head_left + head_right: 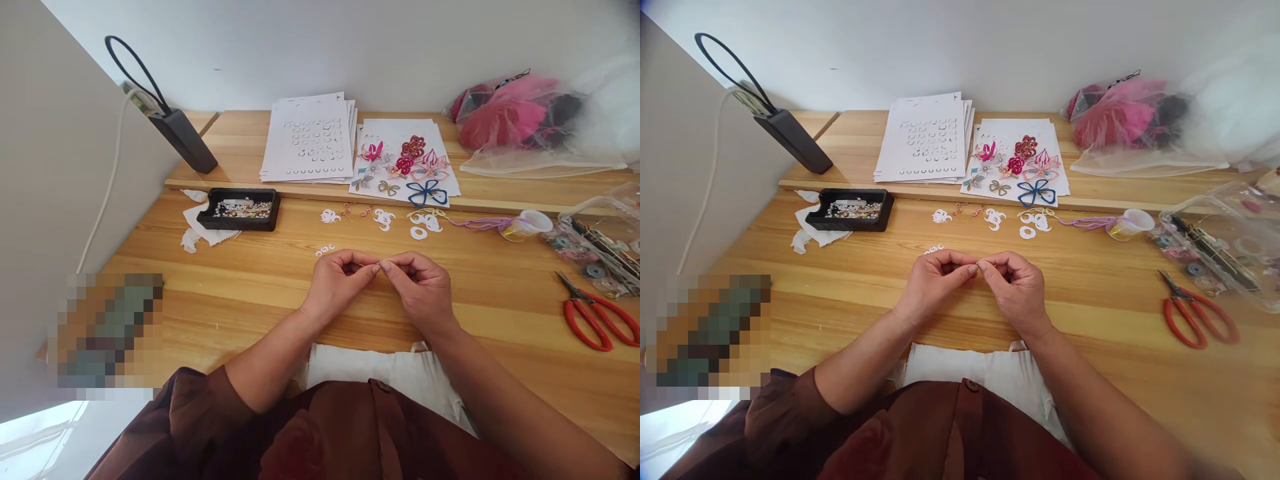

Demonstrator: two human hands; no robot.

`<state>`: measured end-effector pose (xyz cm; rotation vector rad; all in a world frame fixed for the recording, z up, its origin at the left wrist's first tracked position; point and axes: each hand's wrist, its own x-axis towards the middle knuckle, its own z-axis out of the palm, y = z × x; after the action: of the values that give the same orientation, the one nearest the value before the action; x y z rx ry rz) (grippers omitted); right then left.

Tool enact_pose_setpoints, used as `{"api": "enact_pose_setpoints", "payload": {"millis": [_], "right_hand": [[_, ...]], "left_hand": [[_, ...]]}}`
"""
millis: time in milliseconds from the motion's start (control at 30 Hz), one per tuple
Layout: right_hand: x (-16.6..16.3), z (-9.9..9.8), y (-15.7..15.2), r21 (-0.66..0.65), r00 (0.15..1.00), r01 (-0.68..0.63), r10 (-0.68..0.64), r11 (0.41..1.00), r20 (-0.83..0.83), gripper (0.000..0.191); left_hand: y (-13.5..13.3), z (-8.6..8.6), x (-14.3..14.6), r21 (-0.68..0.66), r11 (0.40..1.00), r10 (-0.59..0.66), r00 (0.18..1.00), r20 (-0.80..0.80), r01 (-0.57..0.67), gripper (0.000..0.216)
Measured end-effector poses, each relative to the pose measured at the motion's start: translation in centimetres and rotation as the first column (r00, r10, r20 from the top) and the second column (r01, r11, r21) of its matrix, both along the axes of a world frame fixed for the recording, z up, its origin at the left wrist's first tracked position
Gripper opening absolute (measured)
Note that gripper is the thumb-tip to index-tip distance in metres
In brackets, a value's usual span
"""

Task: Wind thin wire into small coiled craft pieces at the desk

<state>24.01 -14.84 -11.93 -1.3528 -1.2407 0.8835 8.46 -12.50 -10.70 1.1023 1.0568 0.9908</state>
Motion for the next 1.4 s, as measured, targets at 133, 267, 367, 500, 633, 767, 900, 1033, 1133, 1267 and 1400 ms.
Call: {"api": "enact_pose_setpoints", "payload": {"millis": [133,267,367,500,633,767,900,1033,1133,1267,1400], "right_hand": [[-0.07,0.14,-0.02,-0.015,1.000,0.005,-0.005,1.000,0.002,0.016],[-0.17,0.50,0.04,-0.036,0.999,-0.024,0.023,0.999,-0.034,0.016],[-0.23,0.67,0.05,-0.043,0.997,-0.044,0.041,0.998,-0.068,0.013],[-0.26,0.67,-0.01,-0.056,0.998,-0.026,0.023,0.998,-0.054,0.013],[-0.27,0.58,-0.08,-0.056,0.998,-0.003,0.000,0.998,-0.056,0.016],[-0.37,0.65,-0.09,-0.058,0.995,0.007,-0.013,0.998,-0.099,0.016],[-0.48,0.74,-0.18,-0.057,0.993,-0.003,-0.004,0.998,-0.119,0.015],[-0.41,0.64,-0.26,-0.083,0.989,-0.037,0.025,0.996,-0.147,0.015],[-0.38,0.51,-0.27,-0.125,0.983,-0.056,0.033,0.991,-0.178,0.023],[-0.57,0.49,-0.30,-0.153,0.971,-0.054,0.016,0.987,-0.240,0.023],[-0.69,0.59,-0.33,-0.166,0.974,-0.067,0.028,0.984,-0.225,0.021]], "left_hand": [[-0.06,-0.11,-0.01,-0.032,0.999,-0.006,1.000,0.027,0.007,0.025],[-0.15,-0.13,-0.03,-0.067,0.998,-0.007,0.997,0.079,0.013,0.025],[-0.18,-0.08,0.00,-0.084,0.996,0.008,0.998,0.069,-0.002,0.025],[-0.16,0.00,0.05,-0.083,0.997,0.009,0.998,0.059,-0.004,0.024],[-0.26,0.00,0.11,-0.075,0.997,0.008,0.997,0.076,-0.002,0.023],[-0.49,-0.05,0.22,-0.091,0.996,0.016,0.996,0.084,-0.008,0.024],[-0.67,-0.01,0.42,-0.116,0.993,0.034,0.990,0.134,-0.018,0.025],[-0.71,0.17,0.61,-0.168,0.985,0.063,0.982,0.177,-0.033,0.027],[-0.64,0.27,0.66,-0.209,0.975,0.107,0.978,0.179,-0.069,0.028],[-0.46,0.26,0.60,-0.234,0.967,0.146,0.968,0.204,-0.097,0.030],[-0.31,0.15,0.45,-0.230,0.966,0.170,0.957,0.234,-0.115,0.030]]}}
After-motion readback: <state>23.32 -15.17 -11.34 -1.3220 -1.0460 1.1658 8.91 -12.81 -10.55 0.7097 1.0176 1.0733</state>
